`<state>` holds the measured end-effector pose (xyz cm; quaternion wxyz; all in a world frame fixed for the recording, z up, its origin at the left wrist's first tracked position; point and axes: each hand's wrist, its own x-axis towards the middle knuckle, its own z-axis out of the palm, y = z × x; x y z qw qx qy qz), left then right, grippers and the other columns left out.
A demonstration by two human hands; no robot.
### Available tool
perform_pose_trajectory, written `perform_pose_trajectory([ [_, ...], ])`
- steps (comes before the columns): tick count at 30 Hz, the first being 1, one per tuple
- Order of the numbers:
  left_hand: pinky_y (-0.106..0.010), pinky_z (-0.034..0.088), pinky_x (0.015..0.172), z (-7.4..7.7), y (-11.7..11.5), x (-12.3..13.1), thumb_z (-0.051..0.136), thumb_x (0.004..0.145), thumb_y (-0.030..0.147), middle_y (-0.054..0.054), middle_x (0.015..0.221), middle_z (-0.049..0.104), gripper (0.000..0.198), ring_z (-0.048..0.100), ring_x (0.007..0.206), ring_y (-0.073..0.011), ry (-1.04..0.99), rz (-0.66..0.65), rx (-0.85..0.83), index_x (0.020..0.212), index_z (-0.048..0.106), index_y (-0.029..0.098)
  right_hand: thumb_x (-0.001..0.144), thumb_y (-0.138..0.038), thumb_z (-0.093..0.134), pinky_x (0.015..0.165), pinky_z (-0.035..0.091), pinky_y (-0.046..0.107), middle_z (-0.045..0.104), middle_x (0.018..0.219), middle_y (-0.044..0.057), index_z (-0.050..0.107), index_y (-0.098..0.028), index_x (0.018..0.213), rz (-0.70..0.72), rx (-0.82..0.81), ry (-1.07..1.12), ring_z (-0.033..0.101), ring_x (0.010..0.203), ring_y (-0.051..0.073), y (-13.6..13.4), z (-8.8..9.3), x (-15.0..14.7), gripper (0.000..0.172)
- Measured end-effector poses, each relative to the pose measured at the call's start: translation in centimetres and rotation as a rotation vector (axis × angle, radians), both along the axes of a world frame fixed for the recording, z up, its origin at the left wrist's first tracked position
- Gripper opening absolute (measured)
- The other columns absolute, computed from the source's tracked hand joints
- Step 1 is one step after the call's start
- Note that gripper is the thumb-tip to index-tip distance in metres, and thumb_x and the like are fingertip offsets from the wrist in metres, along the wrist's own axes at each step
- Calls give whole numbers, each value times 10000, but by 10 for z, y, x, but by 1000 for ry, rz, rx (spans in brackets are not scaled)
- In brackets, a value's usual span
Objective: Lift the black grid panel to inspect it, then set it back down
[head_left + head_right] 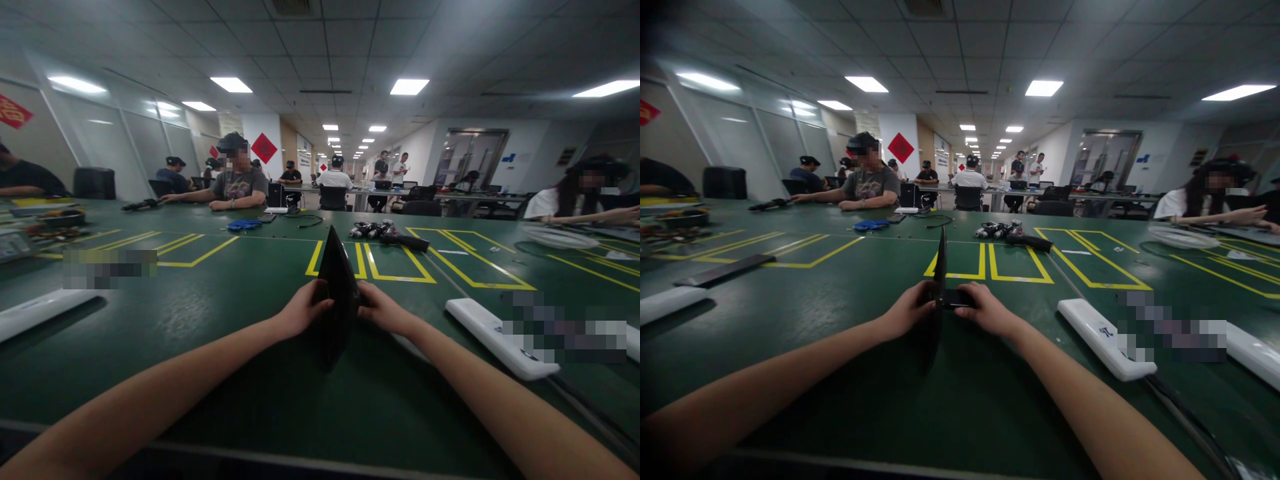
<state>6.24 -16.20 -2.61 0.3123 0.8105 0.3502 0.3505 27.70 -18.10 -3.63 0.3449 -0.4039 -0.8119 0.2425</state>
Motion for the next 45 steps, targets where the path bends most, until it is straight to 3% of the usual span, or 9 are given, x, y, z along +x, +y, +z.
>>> perform_pose_trajectory([
  [8,-282,416,672,0,1,-1,598,696,406,-64,943,555,457,497,762,-159,216,64,-23,1059,526,138,774,-402,531,1024,317,423,552,1202,33,526,-268,1166,164,42,138,456,1154,217,-12,3,-16,414],
  [10,-268,419,654,4,2,-2,593,705,378,-48,905,557,402,498,744,-147,158,88,-109,1027,535,145,794,-398,507,1031,306,434,548,1215,26,524,-273,1176,152,45,124,445,1170,221,-14,5,-19,402],
  [13,-252,439,641,13,8,-9,512,761,201,-55,890,565,210,518,705,-123,-75,268,-394,960,533,137,797,-386,515,1036,291,451,532,1240,28,520,-265,1186,144,45,116,428,1190,238,-13,6,-21,407],
  [17,-222,462,635,21,17,-23,398,744,-14,-88,867,578,244,532,620,-78,-305,421,-629,940,484,103,779,-377,548,1052,256,460,467,1310,35,489,-269,1223,151,51,110,381,1230,258,-13,5,-20,460],
  [21,-175,407,450,22,16,-28,430,833,139,-28,679,569,62,447,441,-38,-391,316,-766,802,479,114,802,-378,515,1057,255,445,412,1357,28,436,-283,1268,158,53,101,359,1248,246,-15,6,-21,482],
  [23,-147,258,331,22,12,-28,474,833,305,37,536,481,202,329,349,-21,-323,257,-766,726,465,135,809,-374,504,1057,255,446,416,1354,32,437,-274,1267,165,51,91,364,1246,243,-15,7,-22,474],
  [26,-131,102,319,24,6,-29,537,771,425,90,448,339,312,226,322,-8,-294,169,-771,665,437,149,812,-365,504,1056,258,448,441,1335,41,454,-260,1255,182,50,75,381,1235,240,-15,7,-24,458],
  [34,-123,211,357,26,1,-26,606,709,152,0,671,543,159,397,431,-20,-338,-138,-915,847,533,125,842,-359,457,1055,272,404,504,1280,41,511,-225,1199,230,56,41,425,1201,197,-14,8,-25,385],
  [45,-106,175,333,11,5,-19,601,714,175,35,601,489,140,351,379,-9,-361,-207,-952,816,510,144,847,-374,443,1048,280,421,518,1264,51,526,-222,1179,228,70,28,436,1192,207,-14,7,-25,374],
])
